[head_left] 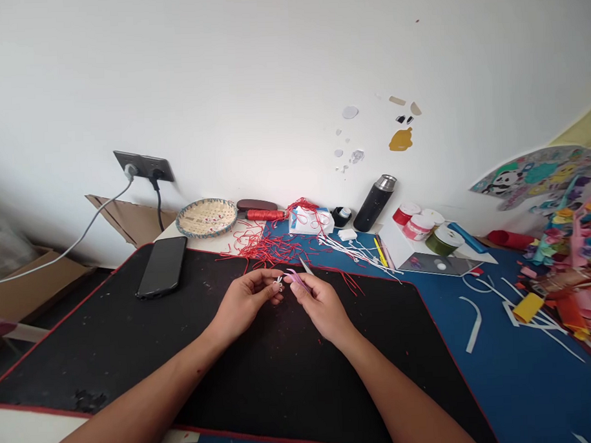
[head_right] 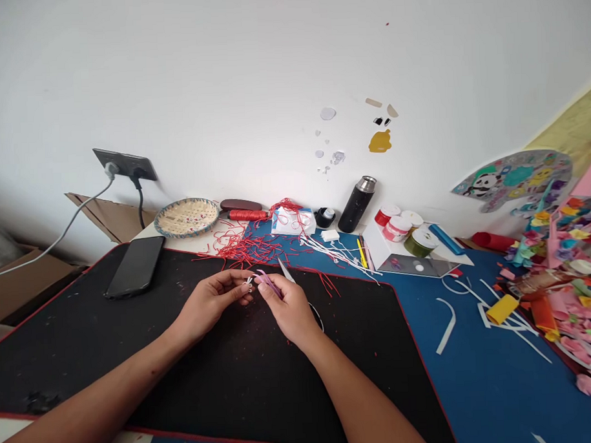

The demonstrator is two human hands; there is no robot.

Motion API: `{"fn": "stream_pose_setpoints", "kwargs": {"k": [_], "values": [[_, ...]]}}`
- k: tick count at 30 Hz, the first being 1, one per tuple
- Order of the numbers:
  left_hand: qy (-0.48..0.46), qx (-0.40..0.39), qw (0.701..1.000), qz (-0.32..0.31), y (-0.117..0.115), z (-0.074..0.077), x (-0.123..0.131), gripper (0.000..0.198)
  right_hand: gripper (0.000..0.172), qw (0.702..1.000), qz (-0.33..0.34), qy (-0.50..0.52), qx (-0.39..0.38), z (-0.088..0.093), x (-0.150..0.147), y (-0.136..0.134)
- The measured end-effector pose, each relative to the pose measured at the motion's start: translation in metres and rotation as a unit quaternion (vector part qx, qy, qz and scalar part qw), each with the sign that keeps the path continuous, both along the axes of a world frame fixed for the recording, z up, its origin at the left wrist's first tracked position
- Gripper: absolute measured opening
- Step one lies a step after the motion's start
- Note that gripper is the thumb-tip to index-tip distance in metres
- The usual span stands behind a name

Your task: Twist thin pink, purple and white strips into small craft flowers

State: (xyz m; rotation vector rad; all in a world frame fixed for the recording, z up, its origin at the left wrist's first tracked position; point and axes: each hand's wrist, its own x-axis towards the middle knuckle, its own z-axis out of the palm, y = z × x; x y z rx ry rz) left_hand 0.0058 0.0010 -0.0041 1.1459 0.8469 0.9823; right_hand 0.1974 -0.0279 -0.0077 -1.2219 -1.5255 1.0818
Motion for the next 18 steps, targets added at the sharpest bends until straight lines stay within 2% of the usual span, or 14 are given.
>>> {"fn": "stream_pose_setpoints", "kwargs": {"k": [3,7,12,18], "values": [[-0.048,-0.038,0.997,-0.037,-0.0005,0.0001,0.0002,0.046,0.025,1.0,-0.018,0.001,0.012,0.0024,0.0016,0.0012],[-0.084,-0.131,0.982,-0.103,-0.0006,0.0007,-0.0001,0.054,0.025,1.0,-0.005,0.006,-0.01,0.0051,0.0028,0.0003],[-0.121,-0.19,0.965,-0.134,-0.0003,0.0028,-0.0025,0.05,0.031,0.999,0.023,0.006,-0.049,0.007,0.0029,-0.0015],[-0.138,-0.212,0.956,-0.151,0.0,0.0023,-0.0064,0.045,0.028,0.998,0.045,-0.014,-0.034,0.0097,0.0038,-0.0021]]}}
